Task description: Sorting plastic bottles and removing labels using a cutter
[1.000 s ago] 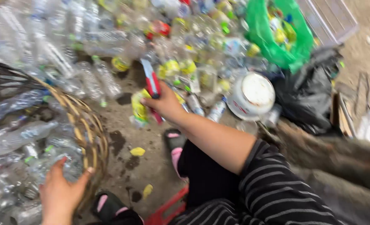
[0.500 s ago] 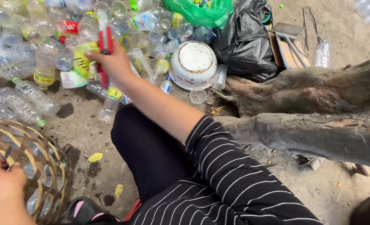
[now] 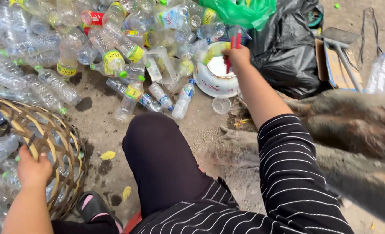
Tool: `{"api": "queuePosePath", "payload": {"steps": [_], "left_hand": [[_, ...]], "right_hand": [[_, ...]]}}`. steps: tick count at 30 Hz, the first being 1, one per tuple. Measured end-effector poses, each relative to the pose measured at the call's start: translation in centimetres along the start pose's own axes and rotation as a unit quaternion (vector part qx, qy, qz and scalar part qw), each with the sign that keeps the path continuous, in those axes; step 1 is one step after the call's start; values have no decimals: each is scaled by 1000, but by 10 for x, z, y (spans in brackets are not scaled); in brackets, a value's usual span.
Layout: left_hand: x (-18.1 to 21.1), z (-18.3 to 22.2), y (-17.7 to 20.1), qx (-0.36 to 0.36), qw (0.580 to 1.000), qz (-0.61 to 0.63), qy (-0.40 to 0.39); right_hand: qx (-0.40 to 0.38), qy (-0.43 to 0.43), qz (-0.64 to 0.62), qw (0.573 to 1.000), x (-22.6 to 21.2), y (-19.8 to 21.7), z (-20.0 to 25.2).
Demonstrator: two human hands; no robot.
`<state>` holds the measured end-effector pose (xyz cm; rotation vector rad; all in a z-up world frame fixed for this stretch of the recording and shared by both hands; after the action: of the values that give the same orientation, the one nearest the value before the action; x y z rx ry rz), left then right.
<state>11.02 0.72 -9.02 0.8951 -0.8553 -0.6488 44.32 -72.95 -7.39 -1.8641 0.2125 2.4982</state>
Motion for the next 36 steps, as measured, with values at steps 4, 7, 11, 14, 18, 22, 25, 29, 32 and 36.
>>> {"api": "queuePosePath", "payload": {"steps": [4,7,11,14,18,22,25,29,32,36], "left_hand": [[-26,5,-8,15,999,-32,-13],[-33,9,-13,33,994,2,-100],[-48,18,-29,56,958,169,-223],[-76,14,-48,67,955,199,-208],[-139,17,-89,84,922,288,-246],[-123,30,-72,69,957,238,-154],[-139,35,-78,67,955,223,-185],[-67,40,-43,41,965,200,-162],[-14,54,-13,48,987,97,-120],[6,48,-5,16,1000,6,-22]], "right_hand": [[59,-76,-50,994,-2,49,-47],[129,-110,-59,984,1,88,-95],[208,-62,-57,974,12,135,-170],[236,22,-45,970,27,191,-241],[271,40,-118,954,-36,189,-232],[243,180,-135,943,-46,215,-268],[234,193,-130,944,-37,209,-268],[261,115,-134,949,14,181,-242],[249,106,-134,953,70,149,-225],[160,172,-179,956,119,64,-154]]}}
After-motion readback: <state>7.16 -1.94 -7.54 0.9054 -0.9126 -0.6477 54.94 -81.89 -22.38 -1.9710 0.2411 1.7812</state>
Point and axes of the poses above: each hand's wrist, its own z-axis away from the middle knuckle, its own y-axis out of the back of the hand, x = y × z, the point moved 4 cm from there along -z, towards the middle knuckle, and after that the axes turned 15 degrees about -x, right-handed, at the moved point
